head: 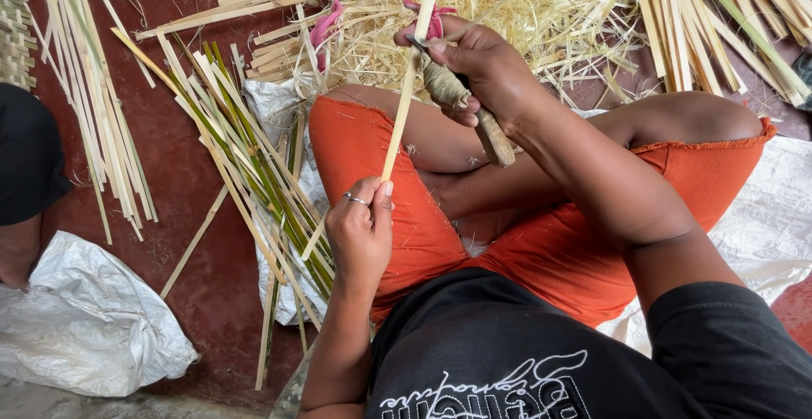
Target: The person shaves thin bamboo strips using a small knife while sitting on the floor.
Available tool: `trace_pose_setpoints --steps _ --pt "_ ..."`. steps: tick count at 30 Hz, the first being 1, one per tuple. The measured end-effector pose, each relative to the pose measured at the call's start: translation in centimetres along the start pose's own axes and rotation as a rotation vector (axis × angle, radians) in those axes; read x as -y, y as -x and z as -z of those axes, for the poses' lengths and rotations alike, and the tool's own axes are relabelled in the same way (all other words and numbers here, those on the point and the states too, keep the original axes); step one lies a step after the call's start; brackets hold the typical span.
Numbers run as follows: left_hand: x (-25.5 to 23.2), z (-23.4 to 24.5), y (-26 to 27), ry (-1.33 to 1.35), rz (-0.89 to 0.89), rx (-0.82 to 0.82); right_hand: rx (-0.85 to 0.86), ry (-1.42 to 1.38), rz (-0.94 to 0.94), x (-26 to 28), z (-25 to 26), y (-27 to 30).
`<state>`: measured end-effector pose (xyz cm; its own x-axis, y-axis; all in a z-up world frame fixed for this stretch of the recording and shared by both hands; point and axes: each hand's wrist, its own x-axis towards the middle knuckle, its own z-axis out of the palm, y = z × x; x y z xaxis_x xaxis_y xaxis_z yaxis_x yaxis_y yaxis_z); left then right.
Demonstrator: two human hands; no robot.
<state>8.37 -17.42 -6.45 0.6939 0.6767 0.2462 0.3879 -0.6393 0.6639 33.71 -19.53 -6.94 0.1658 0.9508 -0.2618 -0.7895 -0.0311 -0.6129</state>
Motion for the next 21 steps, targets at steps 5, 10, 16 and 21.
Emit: trace_pose_setpoints --steps 5,10,16,21 --pt "0.0 0.5 0.5 -0.024 -0.002 0.026 -0.047 -0.03 0.047 0.4 0.2 0.0" --pt "1.8 1.3 3.9 -0.057 0.044 0.142 -0.233 -0.043 0.103 4.7 4.6 -0.8" --pt "2.7 1.5 4.9 0.008 0.113 0.177 -0.295 -0.185 0.219 6.1 9.1 -1.4" --pt "1.2 1.1 1.3 0.372 0.374 0.166 -0.202 0.087 0.085 2.1 0.1 1.3"
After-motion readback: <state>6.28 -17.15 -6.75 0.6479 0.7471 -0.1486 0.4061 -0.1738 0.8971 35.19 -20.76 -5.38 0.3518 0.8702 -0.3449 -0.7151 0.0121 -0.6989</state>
